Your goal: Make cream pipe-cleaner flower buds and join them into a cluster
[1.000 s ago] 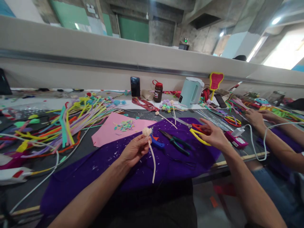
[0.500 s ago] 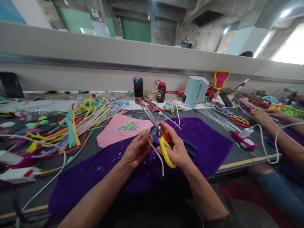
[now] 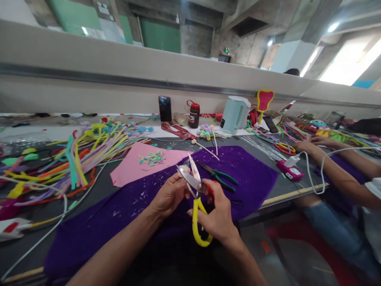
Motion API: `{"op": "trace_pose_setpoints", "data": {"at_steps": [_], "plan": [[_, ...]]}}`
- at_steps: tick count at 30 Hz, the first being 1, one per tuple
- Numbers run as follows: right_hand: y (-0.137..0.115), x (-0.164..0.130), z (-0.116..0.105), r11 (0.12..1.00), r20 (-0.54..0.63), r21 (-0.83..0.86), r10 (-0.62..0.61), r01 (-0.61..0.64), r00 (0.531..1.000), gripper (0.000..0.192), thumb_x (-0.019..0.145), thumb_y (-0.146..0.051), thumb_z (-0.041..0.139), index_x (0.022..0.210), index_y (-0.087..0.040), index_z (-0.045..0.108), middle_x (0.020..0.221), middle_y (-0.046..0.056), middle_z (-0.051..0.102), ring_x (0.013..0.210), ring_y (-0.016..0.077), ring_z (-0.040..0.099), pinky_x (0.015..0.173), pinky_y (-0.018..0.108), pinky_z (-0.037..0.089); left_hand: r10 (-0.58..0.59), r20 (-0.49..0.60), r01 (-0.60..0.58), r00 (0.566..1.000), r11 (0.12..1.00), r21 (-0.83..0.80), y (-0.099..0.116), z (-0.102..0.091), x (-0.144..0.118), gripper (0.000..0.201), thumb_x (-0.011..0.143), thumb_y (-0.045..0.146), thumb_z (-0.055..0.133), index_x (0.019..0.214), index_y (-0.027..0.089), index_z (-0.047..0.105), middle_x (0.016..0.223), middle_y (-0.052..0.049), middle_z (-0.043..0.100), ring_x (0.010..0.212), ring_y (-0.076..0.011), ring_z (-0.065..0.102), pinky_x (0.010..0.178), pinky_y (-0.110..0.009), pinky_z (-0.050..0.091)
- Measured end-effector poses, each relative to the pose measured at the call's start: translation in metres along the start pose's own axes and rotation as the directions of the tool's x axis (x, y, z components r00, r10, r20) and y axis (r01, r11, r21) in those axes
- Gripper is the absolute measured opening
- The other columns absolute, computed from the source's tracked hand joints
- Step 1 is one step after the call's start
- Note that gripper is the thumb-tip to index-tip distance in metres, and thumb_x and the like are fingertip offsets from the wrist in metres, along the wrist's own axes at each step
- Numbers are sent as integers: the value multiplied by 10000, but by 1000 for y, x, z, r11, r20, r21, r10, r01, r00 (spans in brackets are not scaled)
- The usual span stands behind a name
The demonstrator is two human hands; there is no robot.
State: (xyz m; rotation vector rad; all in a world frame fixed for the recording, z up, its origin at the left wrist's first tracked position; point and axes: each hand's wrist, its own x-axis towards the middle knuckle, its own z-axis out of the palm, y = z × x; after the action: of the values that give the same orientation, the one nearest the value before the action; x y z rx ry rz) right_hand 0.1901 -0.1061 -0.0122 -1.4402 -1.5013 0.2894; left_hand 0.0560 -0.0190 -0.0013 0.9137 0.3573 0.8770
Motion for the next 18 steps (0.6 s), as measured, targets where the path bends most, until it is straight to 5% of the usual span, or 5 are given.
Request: {"op": "trace_pose_setpoints", "data": {"at_steps": [18], "plan": [[3, -2, 5, 993, -36, -92, -72, 69, 997, 721, 597, -211, 683, 1274, -230, 438, 844, 22, 470, 675, 142, 456, 572, 256, 432, -9, -91, 22, 996, 988, 152, -5, 1, 2, 150, 735, 264, 640, 825, 145, 645, 750, -29, 624, 577, -84, 514, 500, -183, 404]]}}
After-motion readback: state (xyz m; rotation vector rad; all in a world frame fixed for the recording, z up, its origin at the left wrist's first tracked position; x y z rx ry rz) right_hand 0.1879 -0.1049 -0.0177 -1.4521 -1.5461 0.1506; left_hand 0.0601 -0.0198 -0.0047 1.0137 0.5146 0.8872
